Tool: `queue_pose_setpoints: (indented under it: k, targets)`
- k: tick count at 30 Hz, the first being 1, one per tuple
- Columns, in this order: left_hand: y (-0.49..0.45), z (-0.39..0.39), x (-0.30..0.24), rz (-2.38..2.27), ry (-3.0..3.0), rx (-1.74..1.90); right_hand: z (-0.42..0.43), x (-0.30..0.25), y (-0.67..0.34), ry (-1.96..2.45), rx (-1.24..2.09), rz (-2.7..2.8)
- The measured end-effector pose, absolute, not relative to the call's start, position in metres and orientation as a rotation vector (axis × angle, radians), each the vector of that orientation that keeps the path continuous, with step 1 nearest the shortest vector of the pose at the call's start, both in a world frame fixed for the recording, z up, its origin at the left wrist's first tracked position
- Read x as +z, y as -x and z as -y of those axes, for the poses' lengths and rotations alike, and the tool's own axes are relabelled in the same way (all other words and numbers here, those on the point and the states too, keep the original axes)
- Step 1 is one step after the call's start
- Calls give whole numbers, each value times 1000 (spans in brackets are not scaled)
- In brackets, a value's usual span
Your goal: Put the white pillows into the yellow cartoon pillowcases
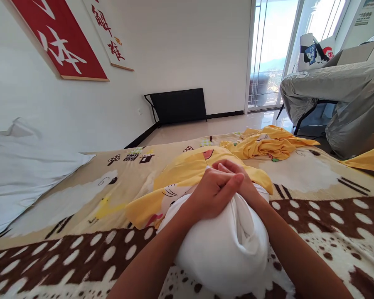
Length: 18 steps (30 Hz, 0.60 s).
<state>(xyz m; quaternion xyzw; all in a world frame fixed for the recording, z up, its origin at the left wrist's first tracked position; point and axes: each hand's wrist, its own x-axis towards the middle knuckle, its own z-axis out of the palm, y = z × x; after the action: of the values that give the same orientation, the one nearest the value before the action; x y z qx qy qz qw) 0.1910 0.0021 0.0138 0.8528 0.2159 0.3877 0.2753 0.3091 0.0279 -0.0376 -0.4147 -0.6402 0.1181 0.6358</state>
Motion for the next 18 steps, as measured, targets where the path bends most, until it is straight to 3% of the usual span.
queue_pose_setpoints:
  k: [4,8,12,18]
  targets:
    - [-179,-33,19,-847,-1957,1188,3,-15,-321,882,316,1318]
    - [-180,-58,23,-884,-1743,1315,53,4,-308,970,-29,1625]
    - [-196,-61,13,-810,-1729,1222,70,5,-286,1352,-430,1726]
    - [-196,-50,-3,-542,-1657,889,75,-9,-278,1628,-673,1858]
